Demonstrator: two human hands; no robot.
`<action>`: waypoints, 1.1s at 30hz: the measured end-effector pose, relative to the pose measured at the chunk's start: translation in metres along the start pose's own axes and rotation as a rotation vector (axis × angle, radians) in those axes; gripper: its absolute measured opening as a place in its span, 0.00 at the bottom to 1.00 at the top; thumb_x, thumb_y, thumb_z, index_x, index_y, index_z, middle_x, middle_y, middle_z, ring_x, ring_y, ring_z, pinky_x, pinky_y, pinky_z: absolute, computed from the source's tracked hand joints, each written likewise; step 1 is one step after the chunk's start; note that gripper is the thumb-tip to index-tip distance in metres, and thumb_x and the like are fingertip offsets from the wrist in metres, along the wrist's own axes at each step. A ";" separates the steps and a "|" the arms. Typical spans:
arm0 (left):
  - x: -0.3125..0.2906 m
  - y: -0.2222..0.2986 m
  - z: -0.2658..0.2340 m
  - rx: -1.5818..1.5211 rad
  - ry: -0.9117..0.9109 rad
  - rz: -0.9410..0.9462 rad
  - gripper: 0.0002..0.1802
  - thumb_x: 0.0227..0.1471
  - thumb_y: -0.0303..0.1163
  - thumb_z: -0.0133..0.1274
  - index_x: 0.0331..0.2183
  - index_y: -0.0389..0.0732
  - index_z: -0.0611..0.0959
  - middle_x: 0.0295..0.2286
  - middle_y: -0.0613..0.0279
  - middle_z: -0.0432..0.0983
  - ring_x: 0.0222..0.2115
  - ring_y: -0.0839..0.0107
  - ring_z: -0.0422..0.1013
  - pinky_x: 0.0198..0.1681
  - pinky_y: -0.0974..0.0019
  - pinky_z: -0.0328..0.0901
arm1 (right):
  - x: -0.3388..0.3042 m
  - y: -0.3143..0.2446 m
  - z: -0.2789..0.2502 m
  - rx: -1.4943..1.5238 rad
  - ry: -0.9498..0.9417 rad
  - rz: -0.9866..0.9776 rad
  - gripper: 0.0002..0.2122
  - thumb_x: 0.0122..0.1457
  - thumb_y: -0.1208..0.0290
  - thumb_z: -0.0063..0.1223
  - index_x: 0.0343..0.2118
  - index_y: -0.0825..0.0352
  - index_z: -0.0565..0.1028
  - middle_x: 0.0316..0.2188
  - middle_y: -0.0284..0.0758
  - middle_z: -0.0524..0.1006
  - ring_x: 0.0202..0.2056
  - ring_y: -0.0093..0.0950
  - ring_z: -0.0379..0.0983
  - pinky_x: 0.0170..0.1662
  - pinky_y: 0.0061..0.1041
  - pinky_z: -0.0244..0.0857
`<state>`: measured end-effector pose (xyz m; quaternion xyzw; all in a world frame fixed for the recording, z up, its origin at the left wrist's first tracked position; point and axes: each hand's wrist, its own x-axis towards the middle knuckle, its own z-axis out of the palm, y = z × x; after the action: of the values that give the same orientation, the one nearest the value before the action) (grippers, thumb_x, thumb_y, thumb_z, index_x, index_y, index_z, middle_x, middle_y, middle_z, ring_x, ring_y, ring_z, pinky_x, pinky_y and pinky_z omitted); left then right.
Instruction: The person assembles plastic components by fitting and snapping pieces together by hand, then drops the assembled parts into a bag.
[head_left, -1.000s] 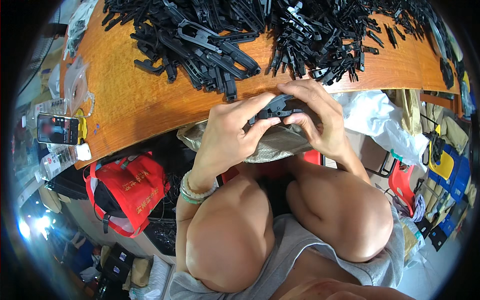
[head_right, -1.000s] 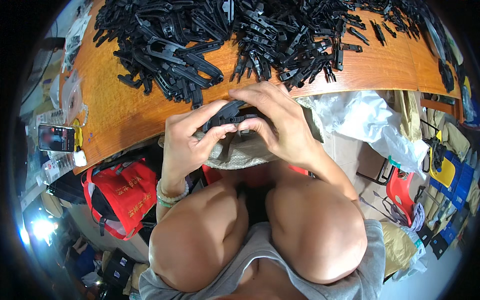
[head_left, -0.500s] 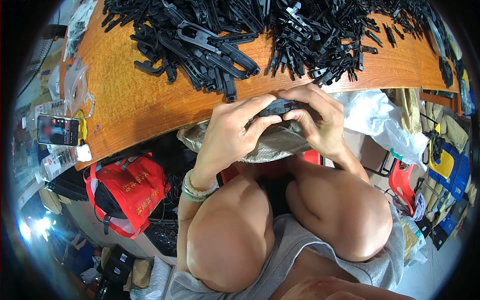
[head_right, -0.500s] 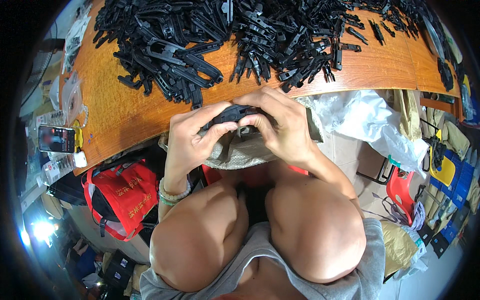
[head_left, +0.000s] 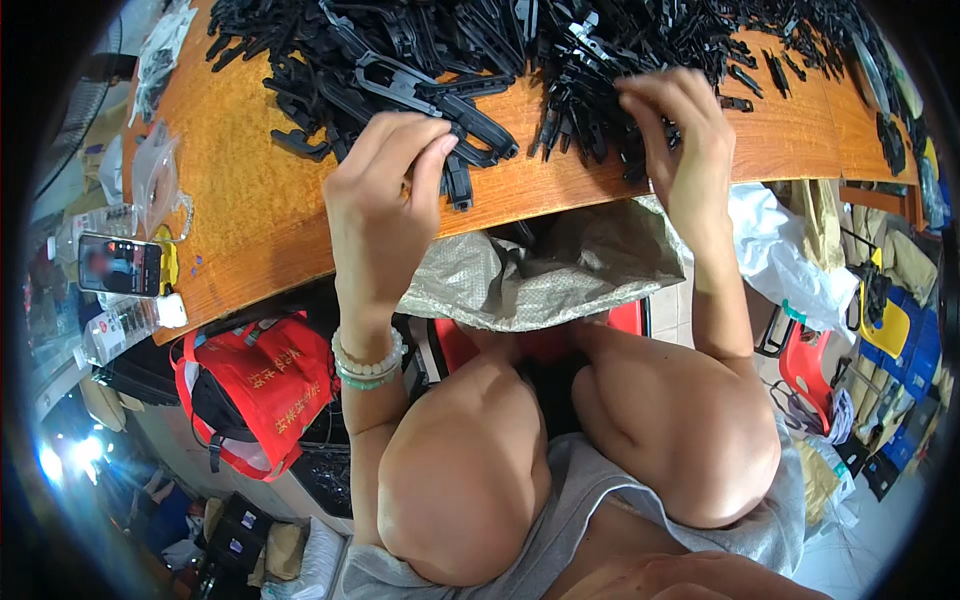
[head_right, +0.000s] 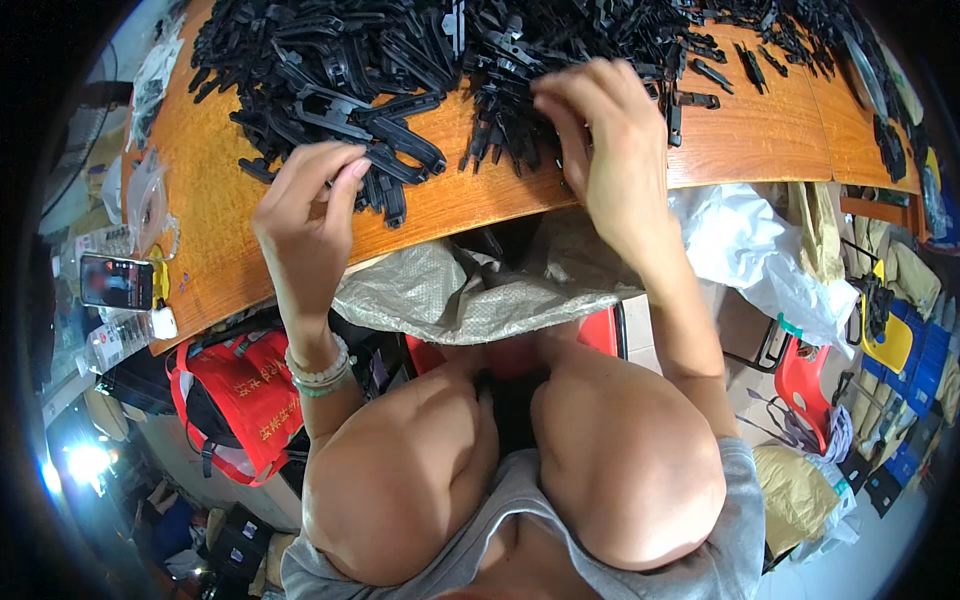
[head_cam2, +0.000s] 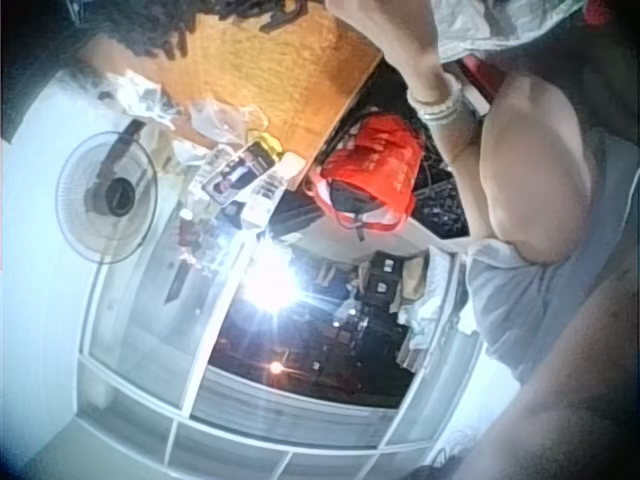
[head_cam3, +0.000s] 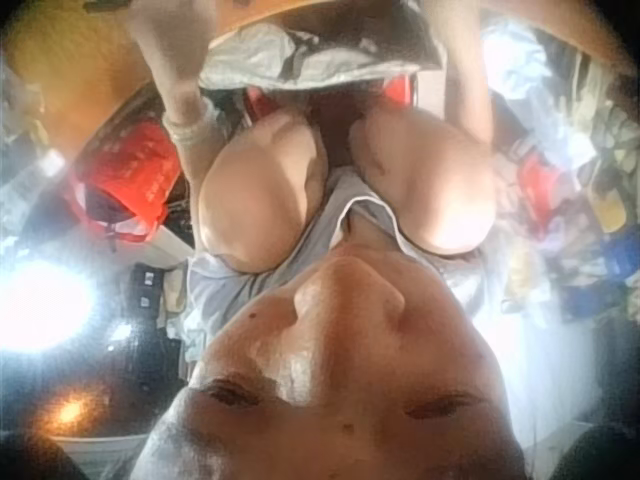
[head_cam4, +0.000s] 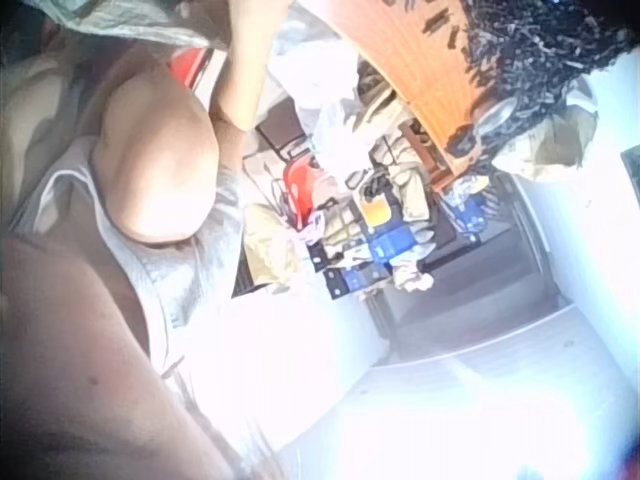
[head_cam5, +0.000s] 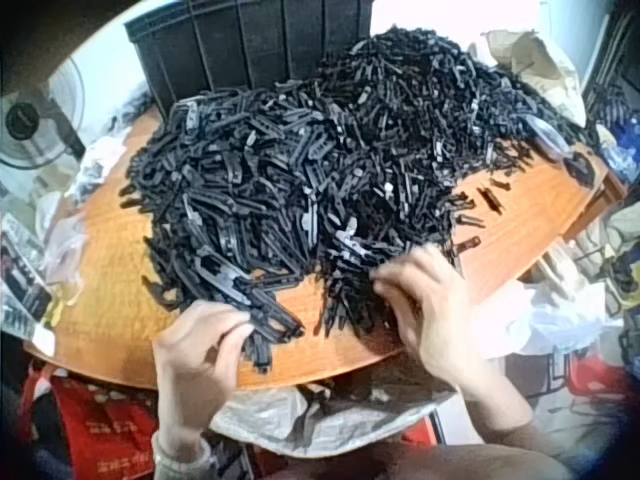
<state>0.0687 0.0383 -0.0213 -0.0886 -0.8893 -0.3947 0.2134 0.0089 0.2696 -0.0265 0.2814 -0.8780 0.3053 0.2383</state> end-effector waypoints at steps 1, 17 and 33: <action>0.005 -0.002 0.002 0.003 0.004 0.001 0.05 0.42 0.19 0.55 0.27 0.34 0.79 0.26 0.56 0.74 0.24 0.62 0.72 0.27 0.68 0.66 | 0.008 0.006 0.005 0.002 0.002 -0.004 0.06 0.46 0.80 0.56 0.29 0.68 0.75 0.26 0.37 0.73 0.30 0.36 0.69 0.34 0.27 0.64; 0.020 -0.001 0.007 0.433 -0.228 0.309 0.13 0.38 0.21 0.56 0.32 0.33 0.78 0.32 0.55 0.71 0.34 0.59 0.66 0.38 0.61 0.63 | 0.019 0.020 0.031 -0.039 0.072 -0.029 0.08 0.45 0.76 0.58 0.30 0.65 0.74 0.27 0.32 0.74 0.32 0.31 0.68 0.37 0.27 0.57; -0.009 0.018 0.010 -0.225 -0.125 0.066 0.07 0.44 0.17 0.54 0.31 0.32 0.80 0.21 0.58 0.72 0.19 0.73 0.70 0.21 0.74 0.64 | -0.029 -0.036 0.000 1.226 -0.129 0.540 0.07 0.51 0.82 0.56 0.32 0.73 0.72 0.25 0.33 0.75 0.24 0.17 0.71 0.26 0.14 0.66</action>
<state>0.0797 0.0581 -0.0197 -0.1658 -0.8476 -0.4783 0.1591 0.0529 0.2565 -0.0288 0.1541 -0.5978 0.7801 -0.1020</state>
